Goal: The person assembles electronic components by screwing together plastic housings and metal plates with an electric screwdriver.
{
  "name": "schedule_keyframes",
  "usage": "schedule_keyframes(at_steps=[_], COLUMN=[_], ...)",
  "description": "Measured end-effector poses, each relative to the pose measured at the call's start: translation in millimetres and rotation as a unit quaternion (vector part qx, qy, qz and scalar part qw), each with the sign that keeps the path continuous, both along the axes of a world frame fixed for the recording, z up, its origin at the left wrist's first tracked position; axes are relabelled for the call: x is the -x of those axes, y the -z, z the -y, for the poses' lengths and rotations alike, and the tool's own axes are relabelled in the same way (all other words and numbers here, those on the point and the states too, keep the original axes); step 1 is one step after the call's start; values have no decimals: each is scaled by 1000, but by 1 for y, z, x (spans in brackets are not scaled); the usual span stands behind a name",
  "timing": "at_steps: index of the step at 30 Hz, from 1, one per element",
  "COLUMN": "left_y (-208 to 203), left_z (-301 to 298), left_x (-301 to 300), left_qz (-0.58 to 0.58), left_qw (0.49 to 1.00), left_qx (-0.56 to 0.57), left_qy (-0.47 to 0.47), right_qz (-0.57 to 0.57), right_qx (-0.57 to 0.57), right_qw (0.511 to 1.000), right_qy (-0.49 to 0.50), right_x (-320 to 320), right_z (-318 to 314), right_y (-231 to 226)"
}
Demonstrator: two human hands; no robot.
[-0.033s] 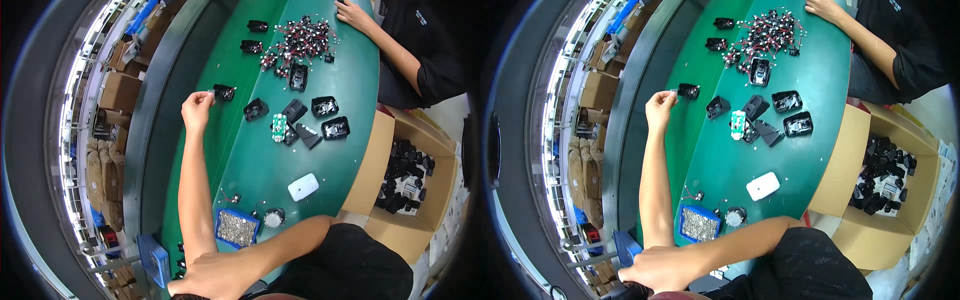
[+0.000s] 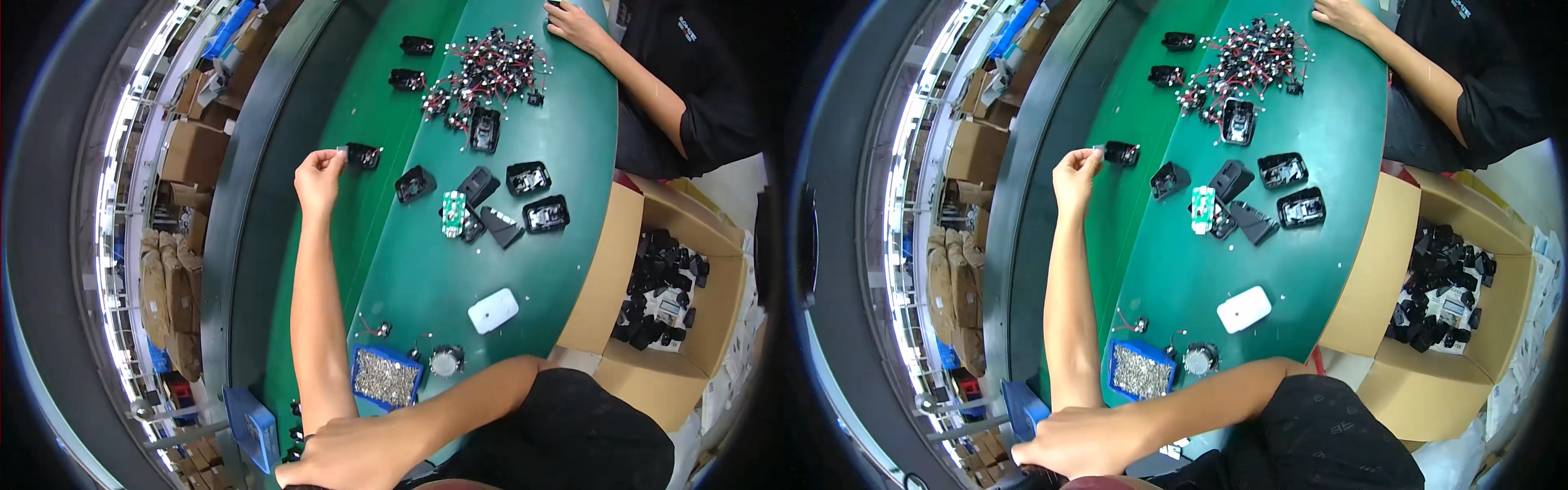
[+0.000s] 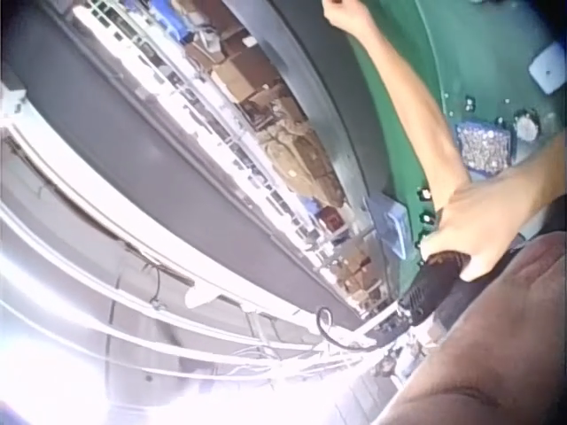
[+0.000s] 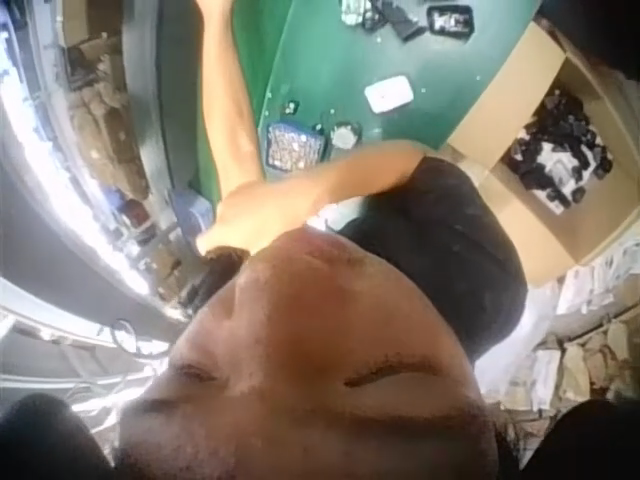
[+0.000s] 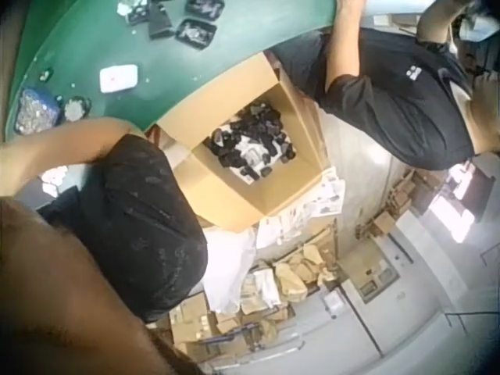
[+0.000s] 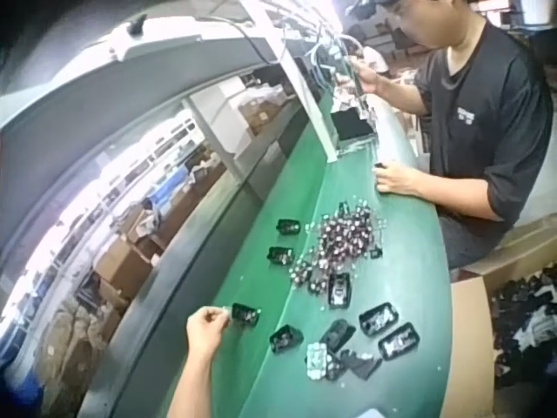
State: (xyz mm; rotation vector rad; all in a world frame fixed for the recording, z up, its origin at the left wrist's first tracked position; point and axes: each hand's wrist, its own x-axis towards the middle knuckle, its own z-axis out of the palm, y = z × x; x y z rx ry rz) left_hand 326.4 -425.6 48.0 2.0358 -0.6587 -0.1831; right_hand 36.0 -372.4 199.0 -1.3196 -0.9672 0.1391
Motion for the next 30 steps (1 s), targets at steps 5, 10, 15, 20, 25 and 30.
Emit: schedule_keyframes(at_steps=[5, 10, 15, 20, 25, 30], left_y=[18, 42, 40, 37, 41, 38], left_z=[17, 13, 14, 15, 19, 25], left_x=[-19, -36, -43, -37, -34, -46], left_qz=[18, 31, 30, 22, 32, 64], left_qw=[999, 999, 992, 992, 995, 982], left_qx=[-45, -38, -122, -124, -96, -175], left_qy=[9, 7, -18, 25, 10, -14], right_qz=[4, -11, -6, -24, -38, -40], right_qx=[39, 9, 35, 84, 23, -4], right_qw=[999, 1000, 999, 996, 998, 994], right_qy=[22, 5, 14, 25, 50, 106], right_x=[-5, -12, -16, -16, -20, -20], right_z=[30, 40, 37, 35, 26, 1], right_y=[-5, -4, -2, -1, 7, 21])
